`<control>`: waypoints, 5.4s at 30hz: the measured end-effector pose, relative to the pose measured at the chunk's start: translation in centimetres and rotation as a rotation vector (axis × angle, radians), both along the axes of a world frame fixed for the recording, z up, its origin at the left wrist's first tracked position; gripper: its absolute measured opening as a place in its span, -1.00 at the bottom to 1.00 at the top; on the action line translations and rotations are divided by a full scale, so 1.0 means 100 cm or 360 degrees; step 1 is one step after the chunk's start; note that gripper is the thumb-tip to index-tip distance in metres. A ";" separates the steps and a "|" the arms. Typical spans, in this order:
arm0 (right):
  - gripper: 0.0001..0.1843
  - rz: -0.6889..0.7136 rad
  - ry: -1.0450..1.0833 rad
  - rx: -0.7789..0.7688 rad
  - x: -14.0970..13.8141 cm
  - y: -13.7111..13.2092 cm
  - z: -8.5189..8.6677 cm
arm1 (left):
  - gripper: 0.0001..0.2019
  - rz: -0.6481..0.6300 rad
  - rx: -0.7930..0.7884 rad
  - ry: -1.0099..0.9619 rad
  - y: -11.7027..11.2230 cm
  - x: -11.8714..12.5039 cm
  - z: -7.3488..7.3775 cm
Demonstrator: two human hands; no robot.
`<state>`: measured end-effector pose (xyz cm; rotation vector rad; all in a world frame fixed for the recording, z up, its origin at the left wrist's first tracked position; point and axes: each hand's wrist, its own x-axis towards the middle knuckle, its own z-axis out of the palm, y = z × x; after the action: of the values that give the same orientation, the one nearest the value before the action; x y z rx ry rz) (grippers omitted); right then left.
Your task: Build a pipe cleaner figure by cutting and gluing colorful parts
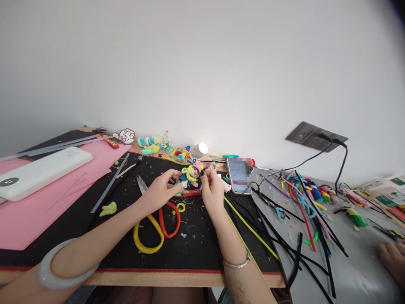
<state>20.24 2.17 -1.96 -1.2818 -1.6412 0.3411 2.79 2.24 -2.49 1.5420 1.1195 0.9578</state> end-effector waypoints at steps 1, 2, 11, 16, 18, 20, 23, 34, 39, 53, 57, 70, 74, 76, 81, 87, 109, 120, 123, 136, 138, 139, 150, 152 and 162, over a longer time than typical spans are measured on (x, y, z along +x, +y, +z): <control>-0.86 0.0016 0.0028 0.0004 0.000 0.000 0.000 | -0.58 0.0003 -0.0005 -0.0002 0.000 0.000 0.000; -0.90 0.0028 0.0042 0.0008 0.000 0.000 0.000 | -0.58 0.0007 -0.0009 0.0003 0.000 0.000 0.001; -0.91 0.0005 0.0022 -0.0041 -0.001 0.003 -0.001 | -0.57 0.0000 -0.0087 0.0017 -0.001 0.001 0.004; -0.90 -0.0092 0.0143 -0.0047 0.002 0.005 -0.003 | -0.58 0.0040 -0.0107 -0.0060 0.002 -0.001 -0.002; -0.89 -0.0178 0.0119 -0.0032 0.004 0.006 -0.003 | -0.58 0.0095 -0.0173 -0.0151 0.004 -0.002 -0.003; -0.89 -0.0223 -0.0029 -0.0054 0.007 0.008 -0.004 | -0.59 0.0186 -0.0247 -0.0247 0.005 -0.003 -0.001; -0.87 -0.0152 -0.0398 -0.0144 0.008 0.008 -0.006 | -0.62 0.0363 -0.0330 -0.0389 0.007 -0.003 0.005; -0.63 -0.0775 -0.0805 -0.0300 0.016 0.006 0.004 | -0.72 0.0386 -0.0467 -0.1026 0.009 -0.005 0.009; -0.51 -0.0930 -0.0941 -0.0684 0.024 0.012 -0.004 | -0.74 0.0390 -0.0499 -0.1150 0.006 -0.004 0.013; -0.72 -0.0383 -0.0079 -0.0205 0.036 0.020 -0.002 | -0.71 0.0544 -0.0400 -0.1132 0.010 -0.007 0.011; -0.71 -0.0102 0.0400 -0.0265 0.033 0.021 -0.007 | -0.69 0.0546 -0.0352 -0.1042 0.009 -0.007 0.012; -0.71 0.0354 0.0575 -0.0515 0.029 0.018 -0.006 | -0.47 0.0463 -0.0109 -0.0286 0.005 -0.007 0.008; -0.70 0.0364 0.0535 -0.0541 0.029 0.019 -0.007 | -0.49 0.0450 -0.0065 -0.0284 0.005 -0.006 0.006; -0.70 0.0365 0.0539 -0.0545 0.029 0.019 -0.007 | -0.50 0.0435 -0.0048 -0.0284 0.006 -0.006 0.006; -0.70 0.0385 0.0548 -0.0572 0.029 0.019 -0.007 | -0.53 0.0411 -0.0025 -0.0249 0.007 -0.005 0.006; -0.73 0.0389 0.0546 -0.0549 0.029 0.018 -0.006 | -0.53 0.0408 -0.0017 -0.0250 0.006 -0.005 0.006; -0.70 0.0323 0.0459 -0.0527 0.034 0.022 -0.014 | -0.49 0.0404 -0.0017 -0.0196 0.007 -0.007 0.006; -0.71 0.0314 0.0443 -0.0490 0.034 0.021 -0.014 | -0.49 0.0405 0.0005 -0.0171 0.006 -0.006 0.006; -0.71 0.0314 0.0429 -0.0484 0.034 0.022 -0.014 | -0.50 0.0402 0.0005 -0.0175 0.006 -0.006 0.006; -0.73 0.0303 0.0417 -0.0500 0.033 0.020 -0.010 | -0.51 0.0400 -0.0002 -0.0153 0.006 -0.006 0.006; -0.73 0.0304 0.0409 -0.0504 0.032 0.020 -0.010 | -0.51 0.0404 -0.0002 -0.0153 0.006 -0.006 0.005; -0.73 0.0303 0.0405 -0.0503 0.032 0.020 -0.009 | -0.51 0.0403 -0.0002 -0.0156 0.006 -0.006 0.005; -0.67 0.0222 0.0312 -0.0437 0.029 0.017 -0.003 | -0.51 0.0401 0.0020 -0.0183 0.008 -0.006 0.004; -0.68 0.0210 0.0287 -0.0417 0.029 0.017 -0.003 | -0.50 0.0410 0.0026 -0.0197 0.008 -0.006 0.003; -0.71 0.0176 0.0230 -0.0375 0.028 0.014 0.000 | -0.48 0.0444 -0.0057 -0.0183 0.004 -0.007 0.010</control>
<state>23.02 3.58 -1.94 -1.3086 -1.5856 0.6965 2.13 2.68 -1.49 1.3057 1.2835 1.1907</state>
